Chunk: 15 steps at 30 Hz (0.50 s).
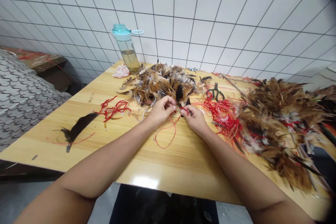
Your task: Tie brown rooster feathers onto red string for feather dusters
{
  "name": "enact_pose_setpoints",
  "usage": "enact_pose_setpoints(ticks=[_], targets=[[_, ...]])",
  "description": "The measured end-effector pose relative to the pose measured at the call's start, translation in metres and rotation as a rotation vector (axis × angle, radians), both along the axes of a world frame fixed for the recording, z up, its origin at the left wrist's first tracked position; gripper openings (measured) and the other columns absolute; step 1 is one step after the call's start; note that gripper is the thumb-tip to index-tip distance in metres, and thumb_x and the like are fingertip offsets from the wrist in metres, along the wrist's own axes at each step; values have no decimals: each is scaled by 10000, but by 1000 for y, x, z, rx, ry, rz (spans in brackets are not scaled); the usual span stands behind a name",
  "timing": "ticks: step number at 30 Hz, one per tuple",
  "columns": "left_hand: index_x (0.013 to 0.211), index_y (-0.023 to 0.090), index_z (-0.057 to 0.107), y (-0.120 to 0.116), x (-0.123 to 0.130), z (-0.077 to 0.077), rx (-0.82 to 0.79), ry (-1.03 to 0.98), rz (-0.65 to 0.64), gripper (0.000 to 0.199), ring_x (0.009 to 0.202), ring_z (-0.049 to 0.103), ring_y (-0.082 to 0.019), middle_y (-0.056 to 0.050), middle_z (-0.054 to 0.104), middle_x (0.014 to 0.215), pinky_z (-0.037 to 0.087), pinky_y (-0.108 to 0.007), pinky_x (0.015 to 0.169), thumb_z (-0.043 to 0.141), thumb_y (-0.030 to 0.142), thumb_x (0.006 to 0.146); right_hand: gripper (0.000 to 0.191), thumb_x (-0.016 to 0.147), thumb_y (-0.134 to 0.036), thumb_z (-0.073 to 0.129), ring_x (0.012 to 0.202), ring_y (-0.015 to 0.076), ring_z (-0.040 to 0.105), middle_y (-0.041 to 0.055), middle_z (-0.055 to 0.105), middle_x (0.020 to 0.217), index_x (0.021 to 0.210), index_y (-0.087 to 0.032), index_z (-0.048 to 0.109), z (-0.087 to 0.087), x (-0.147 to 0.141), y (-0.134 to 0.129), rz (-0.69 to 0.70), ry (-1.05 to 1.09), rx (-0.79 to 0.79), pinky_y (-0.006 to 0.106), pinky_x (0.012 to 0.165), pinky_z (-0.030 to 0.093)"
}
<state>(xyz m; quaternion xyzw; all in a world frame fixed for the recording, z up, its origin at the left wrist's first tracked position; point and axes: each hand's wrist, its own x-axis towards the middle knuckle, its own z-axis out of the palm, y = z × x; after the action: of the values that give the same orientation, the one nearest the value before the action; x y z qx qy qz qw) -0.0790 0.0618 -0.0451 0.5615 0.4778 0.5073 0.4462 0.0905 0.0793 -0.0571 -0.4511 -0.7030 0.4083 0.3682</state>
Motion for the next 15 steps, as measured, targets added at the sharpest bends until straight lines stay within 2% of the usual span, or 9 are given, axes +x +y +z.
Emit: enact_pose_setpoints(ticks=[2, 4, 8, 12, 15], targets=[[840, 168, 549, -1, -1, 1, 22, 34, 19, 164, 644, 522, -96, 22, 562, 719, 404, -218, 615, 642, 239, 725, 230, 781, -420, 563, 584, 113, 448, -31, 511, 632, 745, -193, 558, 6, 0, -1, -18, -4, 16, 231, 570, 378], [846, 169, 557, -1, -1, 1, 30, 50, 31, 171, 642, 529, -100, 16, 573, 726, 406, -221, 614, 643, 252, 724, 236, 783, -424, 565, 586, 115, 455, -29, 513, 627, 749, -191, 566, 20, 3, -2, -12, 11, 39, 231, 569, 378], [836, 173, 568, -2, -3, 0, 58, 94, 77, 159, 630, 522, -97, 11, 584, 730, 394, -217, 601, 643, 258, 724, 177, 797, -348, 535, 570, 109, 432, -25, 514, 621, 738, -188, 585, 63, 23, -14, -46, -95, 155, 226, 551, 347], [820, 176, 574, -2, -5, 0, 93, 174, 117, 111, 624, 503, -94, 10, 582, 725, 376, -213, 581, 624, 221, 732, 225, 798, -386, 542, 554, 108, 396, -28, 487, 597, 776, -179, 629, 97, 75, -38, -276, -250, 262, 238, 548, 317], [810, 179, 571, -2, -6, 0, 105, 202, 133, 92, 606, 489, -93, 16, 566, 701, 363, -214, 568, 613, 212, 735, 287, 801, -449, 564, 581, 112, 413, -17, 512, 628, 792, -171, 632, 107, 129, -61, -522, -284, 247, 259, 581, 330]])
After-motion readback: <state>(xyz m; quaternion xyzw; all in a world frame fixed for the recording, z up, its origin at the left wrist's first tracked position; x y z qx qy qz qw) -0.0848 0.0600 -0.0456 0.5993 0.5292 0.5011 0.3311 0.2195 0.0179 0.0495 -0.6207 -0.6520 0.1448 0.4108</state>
